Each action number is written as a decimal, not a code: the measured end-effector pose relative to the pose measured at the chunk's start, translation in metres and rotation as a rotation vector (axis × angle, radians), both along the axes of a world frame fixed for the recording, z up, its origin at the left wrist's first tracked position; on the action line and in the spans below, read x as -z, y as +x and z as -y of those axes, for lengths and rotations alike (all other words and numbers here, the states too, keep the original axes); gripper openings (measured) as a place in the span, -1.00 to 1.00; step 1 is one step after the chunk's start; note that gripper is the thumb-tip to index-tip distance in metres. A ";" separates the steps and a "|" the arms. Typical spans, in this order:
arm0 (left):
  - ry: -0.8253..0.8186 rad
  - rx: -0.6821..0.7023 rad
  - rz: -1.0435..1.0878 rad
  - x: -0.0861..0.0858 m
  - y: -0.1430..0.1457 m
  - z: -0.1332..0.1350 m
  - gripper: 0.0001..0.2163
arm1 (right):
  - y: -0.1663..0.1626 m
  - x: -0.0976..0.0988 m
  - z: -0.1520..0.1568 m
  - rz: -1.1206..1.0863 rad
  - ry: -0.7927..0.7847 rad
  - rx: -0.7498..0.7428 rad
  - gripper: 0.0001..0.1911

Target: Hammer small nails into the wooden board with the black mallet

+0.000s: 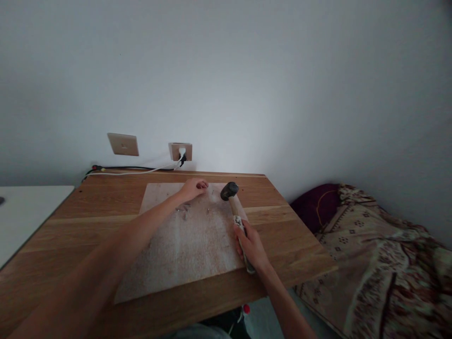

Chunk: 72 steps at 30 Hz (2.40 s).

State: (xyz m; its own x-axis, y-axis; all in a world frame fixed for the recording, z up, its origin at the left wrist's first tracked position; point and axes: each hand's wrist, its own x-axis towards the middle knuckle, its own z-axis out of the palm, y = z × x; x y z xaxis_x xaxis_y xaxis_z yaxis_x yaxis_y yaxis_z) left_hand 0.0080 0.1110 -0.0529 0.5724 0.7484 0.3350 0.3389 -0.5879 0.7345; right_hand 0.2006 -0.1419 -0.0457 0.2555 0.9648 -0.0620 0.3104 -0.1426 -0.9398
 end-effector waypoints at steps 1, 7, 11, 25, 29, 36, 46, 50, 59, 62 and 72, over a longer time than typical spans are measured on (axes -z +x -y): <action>0.001 -0.006 0.016 0.003 0.000 0.001 -0.86 | 0.000 -0.001 0.000 -0.003 -0.007 -0.005 -0.62; 0.027 -0.018 0.025 0.006 -0.002 0.007 -0.91 | -0.002 -0.013 -0.001 -0.023 -0.046 -0.018 -0.57; 0.024 -0.009 0.008 0.005 -0.002 0.009 -0.88 | -0.006 -0.022 -0.003 -0.032 -0.056 -0.051 -0.57; -0.024 -0.018 -0.058 0.005 -0.001 0.011 -0.79 | -0.019 -0.045 -0.048 -0.009 0.045 -0.171 -0.63; -0.020 -0.009 -0.056 0.005 -0.002 0.011 -0.81 | -0.020 -0.049 -0.061 0.077 -0.001 -0.205 -0.71; -0.013 0.022 -0.062 0.006 -0.002 0.011 -0.86 | -0.022 -0.050 -0.083 0.126 0.033 -0.104 -0.81; -0.085 -0.043 0.032 0.009 -0.001 0.010 -0.54 | -0.030 -0.045 -0.071 0.265 0.064 -0.108 -0.70; -0.073 -0.054 0.024 0.008 -0.001 0.010 -0.55 | -0.033 -0.046 -0.070 0.283 0.041 -0.152 -0.73; -0.073 -0.084 -0.001 0.007 -0.002 0.010 -0.58 | -0.035 -0.049 -0.070 0.267 0.072 -0.120 -0.72; -0.060 -0.100 -0.029 0.005 -0.002 0.012 -0.55 | -0.037 -0.044 -0.070 0.243 0.036 -0.150 -0.73; 0.095 -0.010 -0.154 -0.026 -0.010 0.031 -0.59 | -0.018 -0.046 -0.057 0.105 0.068 -0.047 -0.59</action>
